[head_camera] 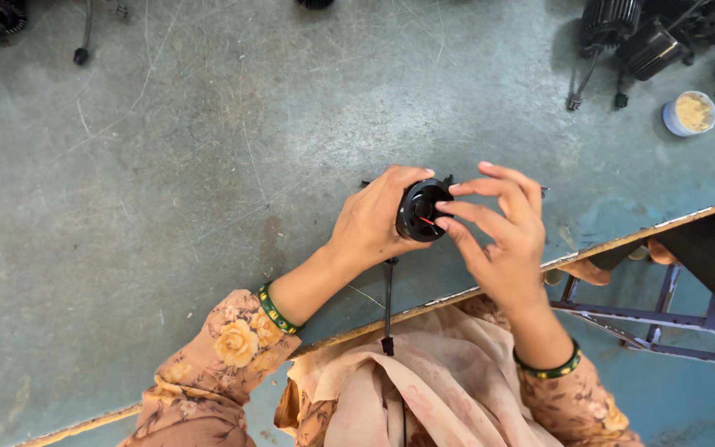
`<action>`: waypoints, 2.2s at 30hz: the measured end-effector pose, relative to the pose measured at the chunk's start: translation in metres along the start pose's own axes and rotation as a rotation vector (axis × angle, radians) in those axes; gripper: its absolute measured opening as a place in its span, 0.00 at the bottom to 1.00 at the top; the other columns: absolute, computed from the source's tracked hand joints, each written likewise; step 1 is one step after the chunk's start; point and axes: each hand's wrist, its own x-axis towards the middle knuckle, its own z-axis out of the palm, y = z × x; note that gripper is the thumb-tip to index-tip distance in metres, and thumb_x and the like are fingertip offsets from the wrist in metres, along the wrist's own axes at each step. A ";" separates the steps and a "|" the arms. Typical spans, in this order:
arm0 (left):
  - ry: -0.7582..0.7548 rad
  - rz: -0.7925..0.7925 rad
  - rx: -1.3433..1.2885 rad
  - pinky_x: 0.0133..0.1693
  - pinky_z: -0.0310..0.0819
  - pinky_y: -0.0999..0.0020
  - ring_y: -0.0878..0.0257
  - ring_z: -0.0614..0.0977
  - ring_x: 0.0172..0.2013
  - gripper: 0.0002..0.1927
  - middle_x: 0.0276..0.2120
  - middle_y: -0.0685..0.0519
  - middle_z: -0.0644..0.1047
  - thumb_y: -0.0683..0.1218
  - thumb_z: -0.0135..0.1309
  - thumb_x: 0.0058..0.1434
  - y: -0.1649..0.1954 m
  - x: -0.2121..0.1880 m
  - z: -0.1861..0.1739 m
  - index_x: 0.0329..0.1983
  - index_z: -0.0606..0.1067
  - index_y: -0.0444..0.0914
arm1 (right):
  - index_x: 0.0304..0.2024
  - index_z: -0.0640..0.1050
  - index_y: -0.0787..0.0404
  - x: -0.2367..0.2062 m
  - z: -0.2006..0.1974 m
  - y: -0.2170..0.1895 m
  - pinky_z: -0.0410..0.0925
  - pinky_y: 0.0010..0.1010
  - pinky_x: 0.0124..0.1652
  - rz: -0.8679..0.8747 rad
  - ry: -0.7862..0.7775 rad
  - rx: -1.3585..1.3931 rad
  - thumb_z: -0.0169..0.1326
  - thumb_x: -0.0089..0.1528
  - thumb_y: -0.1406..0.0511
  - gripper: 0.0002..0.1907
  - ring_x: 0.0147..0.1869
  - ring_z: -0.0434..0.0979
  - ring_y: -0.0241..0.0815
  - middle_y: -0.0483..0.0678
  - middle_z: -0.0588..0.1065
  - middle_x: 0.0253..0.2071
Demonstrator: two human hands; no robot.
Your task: The person inserts wires into black cylindrical housings, applies a paste-like substance to the wire ends, and secures the wires inside the housings. The person handles multiple housings and wires one at a time, placing finished units on the table.
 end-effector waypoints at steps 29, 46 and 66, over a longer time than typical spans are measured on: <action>-0.119 -0.183 0.032 0.39 0.81 0.58 0.50 0.86 0.41 0.41 0.44 0.51 0.81 0.59 0.71 0.47 0.019 0.005 0.012 0.62 0.66 0.46 | 0.33 0.83 0.53 0.011 -0.011 0.010 0.57 0.53 0.71 0.063 -0.158 0.149 0.66 0.54 0.70 0.07 0.57 0.79 0.41 0.40 0.78 0.40; -0.146 -0.207 -0.064 0.41 0.82 0.59 0.51 0.87 0.41 0.40 0.42 0.50 0.82 0.59 0.71 0.48 0.037 -0.001 0.016 0.61 0.67 0.45 | 0.32 0.83 0.54 0.005 -0.037 -0.004 0.57 0.48 0.72 0.059 -0.151 0.158 0.66 0.54 0.71 0.07 0.49 0.81 0.37 0.39 0.79 0.39; -0.172 -0.238 -0.049 0.44 0.81 0.59 0.50 0.86 0.45 0.41 0.47 0.49 0.82 0.59 0.71 0.47 0.028 -0.001 0.014 0.62 0.67 0.45 | 0.30 0.83 0.51 0.015 -0.022 0.011 0.59 0.35 0.51 -0.097 -0.253 0.056 0.66 0.48 0.70 0.10 0.49 0.74 0.40 0.37 0.77 0.37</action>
